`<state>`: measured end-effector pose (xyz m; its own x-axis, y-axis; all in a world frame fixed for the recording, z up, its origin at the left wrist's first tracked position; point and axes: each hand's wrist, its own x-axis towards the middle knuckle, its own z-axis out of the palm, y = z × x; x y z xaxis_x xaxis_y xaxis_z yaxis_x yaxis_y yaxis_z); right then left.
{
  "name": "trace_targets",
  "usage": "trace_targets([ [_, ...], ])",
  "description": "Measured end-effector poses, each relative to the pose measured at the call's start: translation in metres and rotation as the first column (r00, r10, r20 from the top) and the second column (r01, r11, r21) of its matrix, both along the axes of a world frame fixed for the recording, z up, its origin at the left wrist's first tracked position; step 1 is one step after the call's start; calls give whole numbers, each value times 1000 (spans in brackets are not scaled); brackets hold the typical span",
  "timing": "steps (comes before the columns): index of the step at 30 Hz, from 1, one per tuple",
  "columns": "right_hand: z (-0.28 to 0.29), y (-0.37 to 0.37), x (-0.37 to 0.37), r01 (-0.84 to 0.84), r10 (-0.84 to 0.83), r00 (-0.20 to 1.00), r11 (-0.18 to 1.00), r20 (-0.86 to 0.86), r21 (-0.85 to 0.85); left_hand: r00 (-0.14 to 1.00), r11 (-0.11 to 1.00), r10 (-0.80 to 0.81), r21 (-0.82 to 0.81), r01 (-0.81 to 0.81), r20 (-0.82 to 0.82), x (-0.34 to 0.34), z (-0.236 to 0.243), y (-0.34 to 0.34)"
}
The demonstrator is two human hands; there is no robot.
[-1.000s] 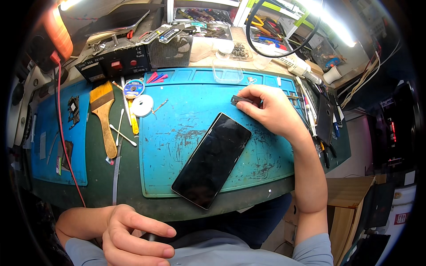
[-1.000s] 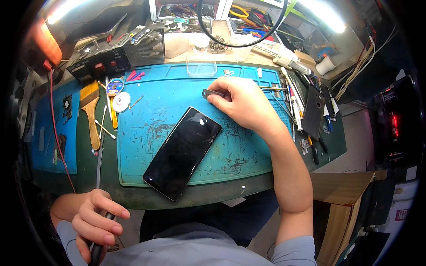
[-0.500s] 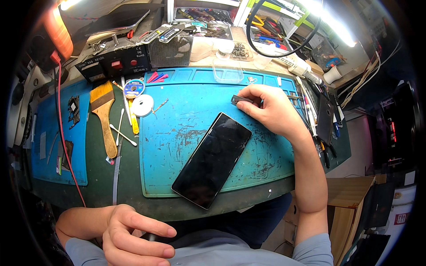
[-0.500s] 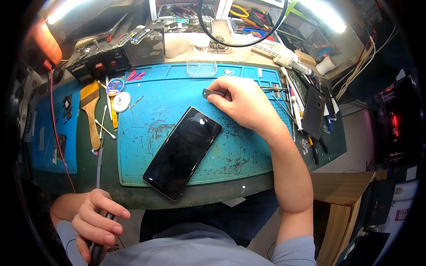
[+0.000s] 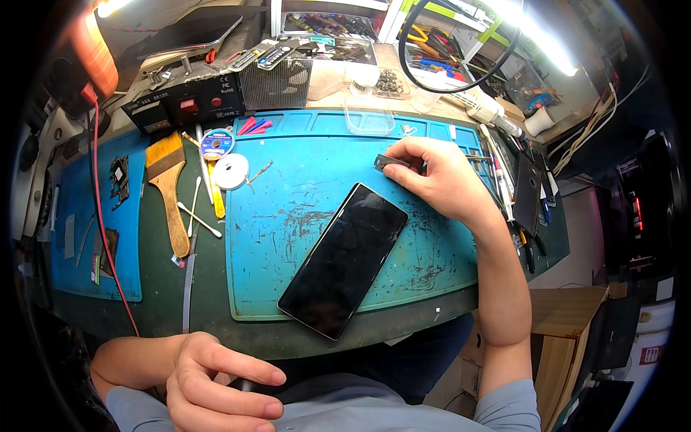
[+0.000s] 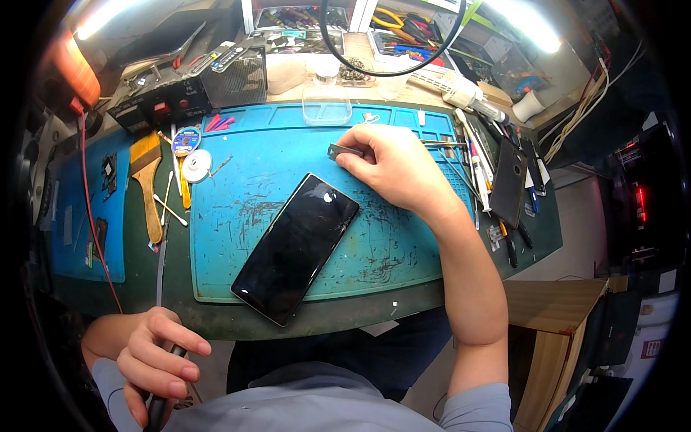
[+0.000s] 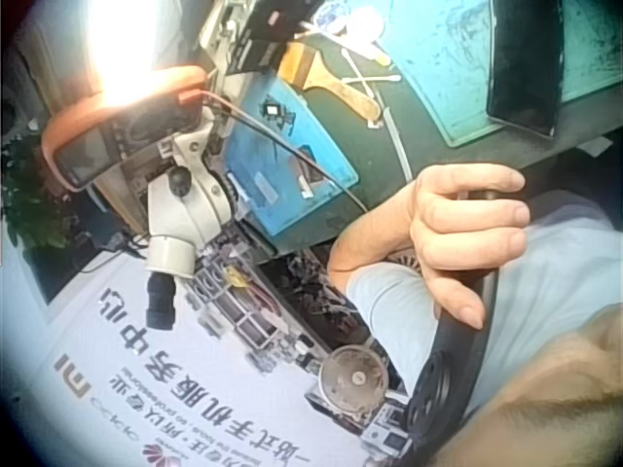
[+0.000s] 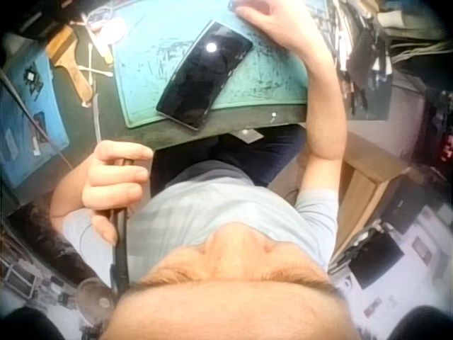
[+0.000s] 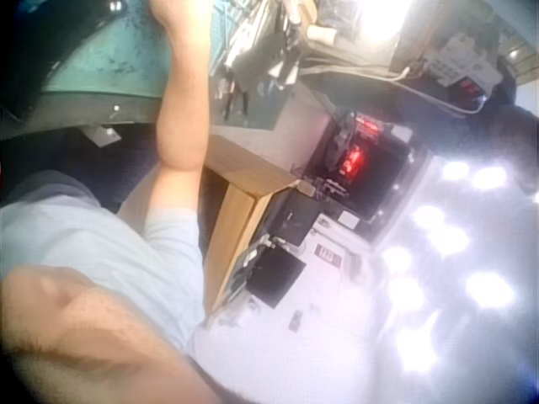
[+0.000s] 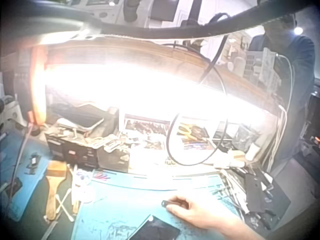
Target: The person works on a smartphone at a cluttered electronics repair bench. They use a small metal tool to pry and separate the phone's screen assembly from the frame, then test the device by turning it on and interacting with the touchscreen.
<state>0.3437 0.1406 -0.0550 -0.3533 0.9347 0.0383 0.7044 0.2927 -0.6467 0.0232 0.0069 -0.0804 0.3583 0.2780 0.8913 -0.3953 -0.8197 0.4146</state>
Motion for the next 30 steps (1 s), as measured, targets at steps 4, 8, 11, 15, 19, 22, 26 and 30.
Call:
trace_targets([
  [4, 0, 0, 0, -2, 2, 1000, 1000, -2, -2, 998, 999, -29, -18, 30, 55, 1, 1, -1],
  [8, 1, 0, -1, -4, 4, 1000, 1000, 2, -4, 991, 1000, 5, -4, -5, 135, 12, 1, -3],
  [11, 0, 0, 0, -1, 1, 1000, 1000, 4, -4, 998, 999, -28, -23, 29, 53, 2, 2, -1],
  [15, 2, 0, -1, 0, 0, 1000, 1000, 5, -8, 999, 998, -49, -39, 49, 10, -2, 3, -1],
  [19, 3, -1, -2, 4, -4, 1000, 1000, 10, -11, 999, 998, -49, -32, 49, 20, -2, 2, 0],
  [22, 1, 0, -1, 6, -6, 1000, 1000, 1, -20, 999, 999, -43, -31, 44, 23, -1, 2, -1],
  [26, 1, 0, -2, 4, -4, 1000, 1000, 3, -19, 999, 999, -38, -30, 38, 21, -1, 2, -1],
  [30, 2, 0, -1, 6, -6, 1000, 1000, 7, -18, 990, 1000, 8, 5, -9, 141, 12, 1, -2],
])
